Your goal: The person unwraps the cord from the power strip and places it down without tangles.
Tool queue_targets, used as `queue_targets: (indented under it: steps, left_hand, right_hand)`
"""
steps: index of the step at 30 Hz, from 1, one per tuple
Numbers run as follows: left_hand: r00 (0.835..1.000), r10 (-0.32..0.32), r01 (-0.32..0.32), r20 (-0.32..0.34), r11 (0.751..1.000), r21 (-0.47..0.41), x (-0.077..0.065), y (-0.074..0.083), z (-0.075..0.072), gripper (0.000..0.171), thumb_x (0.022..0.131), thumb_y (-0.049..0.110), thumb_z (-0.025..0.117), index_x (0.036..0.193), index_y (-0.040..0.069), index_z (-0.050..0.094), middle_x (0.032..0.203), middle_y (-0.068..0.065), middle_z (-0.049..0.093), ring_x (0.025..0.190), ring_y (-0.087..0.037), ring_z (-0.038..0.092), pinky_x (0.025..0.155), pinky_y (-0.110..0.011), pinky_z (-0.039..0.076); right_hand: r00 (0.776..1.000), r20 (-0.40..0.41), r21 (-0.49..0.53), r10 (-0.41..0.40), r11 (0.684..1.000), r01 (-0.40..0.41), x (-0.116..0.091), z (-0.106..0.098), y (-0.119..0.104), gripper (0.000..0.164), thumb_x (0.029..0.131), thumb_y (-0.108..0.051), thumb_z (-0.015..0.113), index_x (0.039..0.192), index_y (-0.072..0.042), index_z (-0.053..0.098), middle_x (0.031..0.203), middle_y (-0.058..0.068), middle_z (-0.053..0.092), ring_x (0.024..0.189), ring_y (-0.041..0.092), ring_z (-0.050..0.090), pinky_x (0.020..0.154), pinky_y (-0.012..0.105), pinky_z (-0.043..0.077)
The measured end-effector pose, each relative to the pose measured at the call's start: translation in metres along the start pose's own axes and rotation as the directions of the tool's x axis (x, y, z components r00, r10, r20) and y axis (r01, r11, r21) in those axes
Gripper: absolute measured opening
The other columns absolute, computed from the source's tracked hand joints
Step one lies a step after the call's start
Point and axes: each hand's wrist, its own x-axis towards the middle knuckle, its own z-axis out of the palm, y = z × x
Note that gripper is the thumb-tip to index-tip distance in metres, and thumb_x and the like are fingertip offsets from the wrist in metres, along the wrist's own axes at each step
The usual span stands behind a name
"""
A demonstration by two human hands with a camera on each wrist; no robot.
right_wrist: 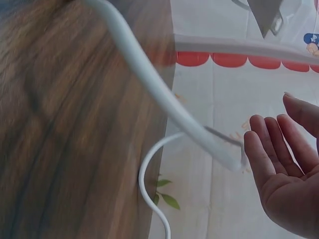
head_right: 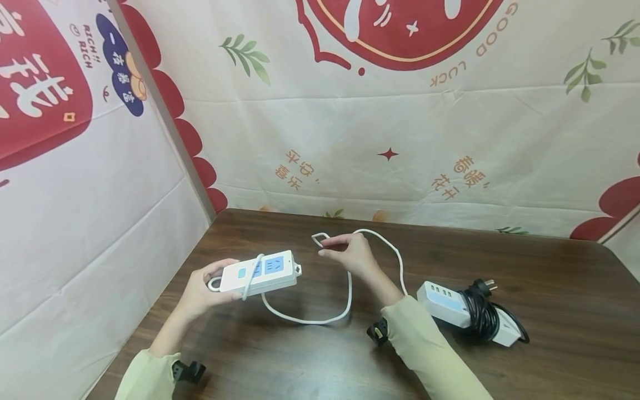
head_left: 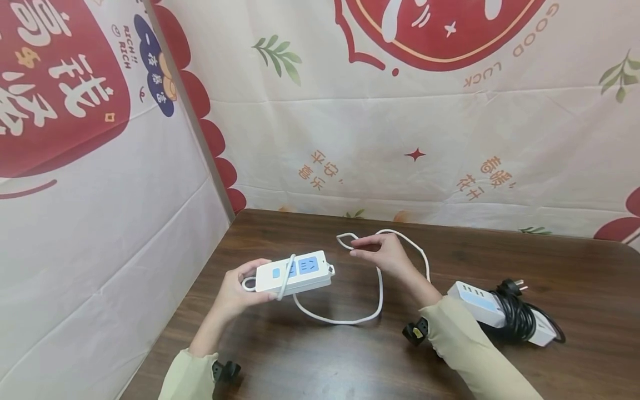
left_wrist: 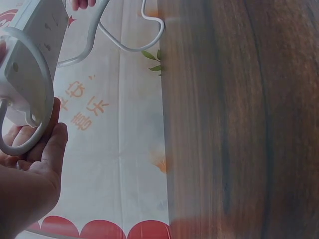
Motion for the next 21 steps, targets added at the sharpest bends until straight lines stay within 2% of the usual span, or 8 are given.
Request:
queue_targets:
  steps: [7, 13, 21]
  left_hand:
    - [1.0, 0.013, -0.013, -0.001, 1.0, 0.015, 0.0, 0.001, -0.001, 0.059, 0.058, 0.002, 0.083, 0.112, 0.0, 0.06, 0.1, -0.017, 0.065, 0.081, -0.01, 0.058, 0.07, -0.023, 0.046]
    - [1.0, 0.001, -0.001, -0.001, 1.0, 0.015, -0.001, 0.003, -0.002, 0.059, 0.058, 0.002, 0.083, 0.113, 0.001, 0.059, 0.102, -0.018, 0.064, 0.083, -0.01, 0.057, 0.071, -0.024, 0.045]
    - [1.0, 0.012, -0.012, 0.002, 1.0, -0.021, 0.002, 0.004, -0.002, 0.06, 0.06, -0.002, 0.081, 0.115, -0.002, 0.058, 0.104, -0.021, 0.063, 0.084, -0.009, 0.057, 0.071, -0.023, 0.046]
  right_hand:
    - [1.0, 0.02, -0.03, -0.022, 0.999, 0.022, 0.0, 0.018, 0.002, 0.028, 0.073, -0.011, 0.076, 0.095, 0.004, 0.069, 0.086, 0.013, 0.069, 0.075, 0.008, 0.062, 0.063, 0.018, 0.046]
    - [0.996, 0.078, -0.027, -0.041, 0.999, 0.043, -0.002, 0.035, 0.004, 0.025, 0.074, -0.008, 0.074, 0.095, 0.004, 0.069, 0.089, 0.013, 0.069, 0.085, 0.018, 0.062, 0.068, 0.02, 0.046]
    - [0.989, 0.133, -0.082, -0.06, 0.994, 0.071, -0.006, 0.053, 0.009, 0.025, 0.072, -0.001, 0.067, 0.095, 0.008, 0.067, 0.091, 0.018, 0.068, 0.079, 0.016, 0.06, 0.067, 0.023, 0.046]
